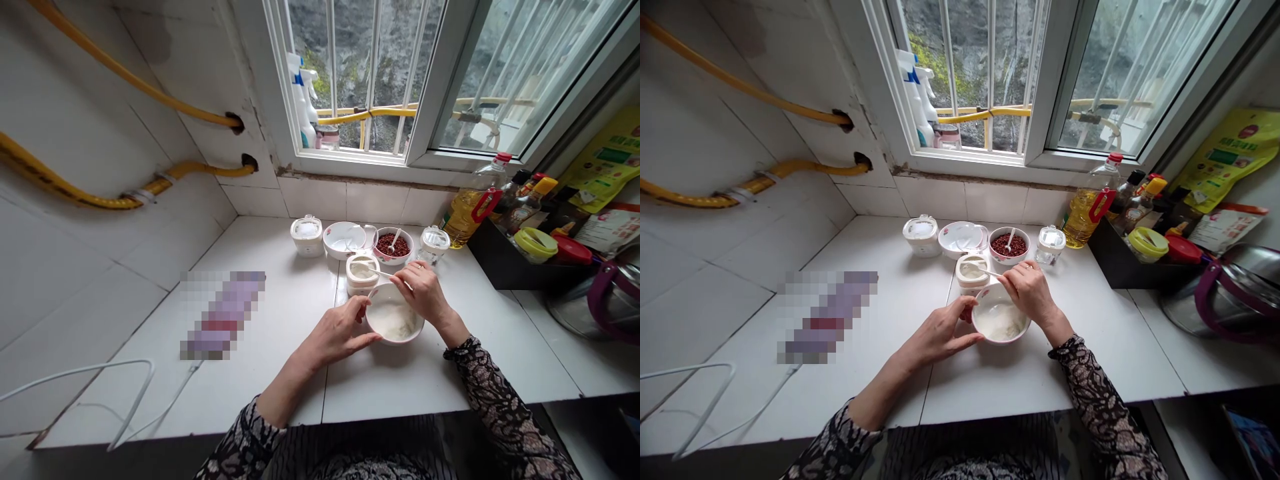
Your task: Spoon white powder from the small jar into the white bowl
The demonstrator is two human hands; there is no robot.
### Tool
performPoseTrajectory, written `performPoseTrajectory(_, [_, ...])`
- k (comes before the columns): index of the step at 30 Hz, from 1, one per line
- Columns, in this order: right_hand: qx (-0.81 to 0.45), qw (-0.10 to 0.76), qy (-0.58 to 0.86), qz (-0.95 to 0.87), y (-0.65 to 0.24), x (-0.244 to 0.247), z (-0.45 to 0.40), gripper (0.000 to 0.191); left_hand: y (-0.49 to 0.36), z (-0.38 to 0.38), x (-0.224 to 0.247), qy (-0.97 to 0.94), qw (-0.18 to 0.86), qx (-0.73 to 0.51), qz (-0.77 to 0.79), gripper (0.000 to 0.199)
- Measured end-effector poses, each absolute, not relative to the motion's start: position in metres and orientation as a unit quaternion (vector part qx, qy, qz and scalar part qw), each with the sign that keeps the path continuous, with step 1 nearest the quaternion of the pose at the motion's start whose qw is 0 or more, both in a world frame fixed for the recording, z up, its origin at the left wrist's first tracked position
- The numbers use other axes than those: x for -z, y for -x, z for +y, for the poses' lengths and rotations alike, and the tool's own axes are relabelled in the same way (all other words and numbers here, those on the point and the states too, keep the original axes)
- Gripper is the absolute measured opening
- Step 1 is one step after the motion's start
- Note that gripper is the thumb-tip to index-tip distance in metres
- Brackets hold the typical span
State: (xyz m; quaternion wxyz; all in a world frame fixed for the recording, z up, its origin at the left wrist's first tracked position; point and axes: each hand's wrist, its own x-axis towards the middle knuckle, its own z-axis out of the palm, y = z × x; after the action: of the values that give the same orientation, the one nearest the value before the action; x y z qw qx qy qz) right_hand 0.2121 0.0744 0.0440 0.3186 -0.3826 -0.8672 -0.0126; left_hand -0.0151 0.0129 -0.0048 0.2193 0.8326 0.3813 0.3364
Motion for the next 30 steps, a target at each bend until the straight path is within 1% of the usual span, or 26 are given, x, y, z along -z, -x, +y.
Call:
performPoseTrajectory(7, [-0.130, 0.403, 0.391, -0.817, -0.224, -0.063, 0.067, 0.025, 0.016, 0.012, 0.004, -0.832, 0.224, -0.332, 0.383, 0.045])
performPoseTrajectory(11, [-0.193, 0.378, 0.396, -0.815, -0.232, -0.071, 0.063, 0.027, 0.016, 0.012, 0.004, -0.835, 0.225, -0.329, 0.381, 0.046])
performPoseTrajectory(16, [-0.241, 0.278, 0.374, -0.851, -0.227, -0.063, 0.060, 0.027, 0.017, 0.013, 0.006, -0.835, 0.221, -0.334, 0.377, 0.045])
performPoseTrajectory(18, [-0.263, 0.259, 0.367, -0.854, -0.224, -0.060, 0.060, 0.029, 0.017, 0.013, 0.006, -0.835, 0.220, -0.335, 0.378, 0.045])
performPoseTrajectory(24, [-0.286, 0.286, 0.402, -0.821, -0.227, -0.060, 0.061, 0.032, 0.017, 0.013, 0.006, -0.832, 0.231, -0.335, 0.378, 0.044])
performPoseTrajectory(30, [-0.259, 0.284, 0.394, -0.835, -0.224, -0.056, 0.063, 0.031, 0.017, 0.013, 0.005, -0.831, 0.237, -0.329, 0.381, 0.045])
